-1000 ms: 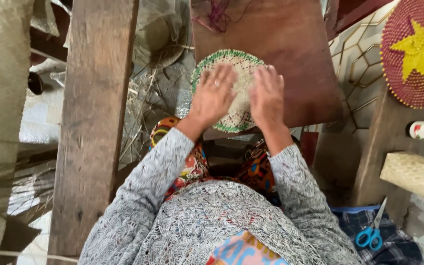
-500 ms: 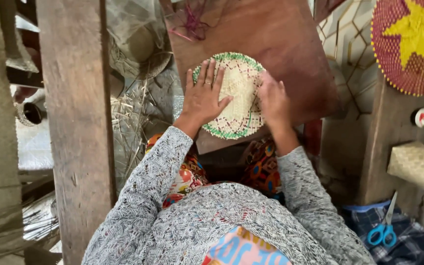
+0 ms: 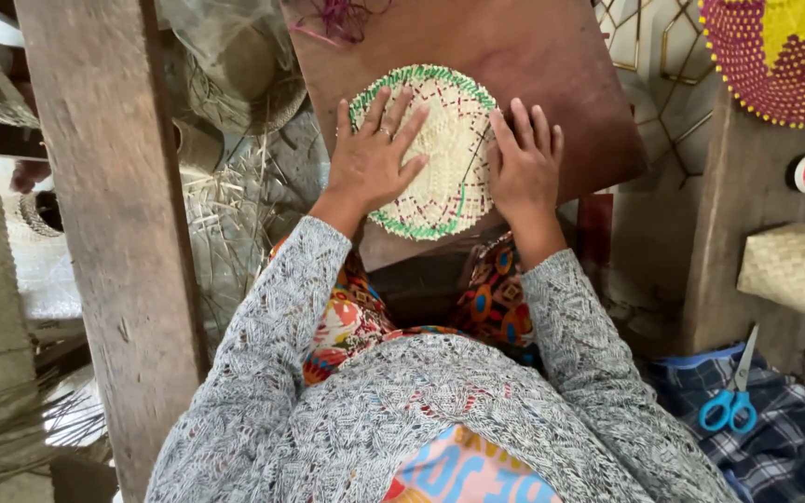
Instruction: The person weaves a circular mat by hand using a needle and green thread. They pass the needle through the straw material to bind it and use scissors to cut the thread.
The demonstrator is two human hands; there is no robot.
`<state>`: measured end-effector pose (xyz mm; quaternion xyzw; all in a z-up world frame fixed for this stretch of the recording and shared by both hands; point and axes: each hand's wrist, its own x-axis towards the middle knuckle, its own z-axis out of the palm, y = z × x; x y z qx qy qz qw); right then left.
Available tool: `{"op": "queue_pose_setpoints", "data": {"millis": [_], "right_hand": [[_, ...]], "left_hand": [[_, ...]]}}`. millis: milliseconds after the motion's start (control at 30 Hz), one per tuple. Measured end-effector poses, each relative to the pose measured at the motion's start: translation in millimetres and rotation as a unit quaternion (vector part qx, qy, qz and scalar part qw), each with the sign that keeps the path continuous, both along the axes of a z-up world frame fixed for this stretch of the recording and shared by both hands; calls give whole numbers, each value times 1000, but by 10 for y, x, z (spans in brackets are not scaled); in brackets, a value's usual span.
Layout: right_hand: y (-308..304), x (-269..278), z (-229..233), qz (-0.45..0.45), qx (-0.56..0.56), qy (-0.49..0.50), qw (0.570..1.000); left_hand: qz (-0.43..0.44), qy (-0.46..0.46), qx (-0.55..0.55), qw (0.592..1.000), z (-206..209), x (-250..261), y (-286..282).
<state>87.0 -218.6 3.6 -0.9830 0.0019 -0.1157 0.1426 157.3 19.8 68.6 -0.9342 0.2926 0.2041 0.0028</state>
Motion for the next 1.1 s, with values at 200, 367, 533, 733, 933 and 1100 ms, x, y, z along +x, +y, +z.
{"op": "queue_pose_setpoints", "data": {"millis": [200,367,533,733,933,1100], "right_hand": [[-211,-223,101,17,271,-312,910],[-253,-771,-201,9,68,-198,978],[222,-1465,5,39,22,-127,991],[85,-1938,-456,87,80,-91,989],[91,-1966,-532,145,45,-122,981],[35,-1904,-648,131,-23,-108,985]], "left_hand": [[152,-173,-612,757,-585,4,378],[273,-230,-504,786,-206,-810,822],[202,-288,-158,923,-790,-1664,946],[152,-159,-8,975,-855,-1931,936],[65,-274,-77,956,-796,-2582,947],[57,-146,-340,927,-926,-3202,1198]]}}
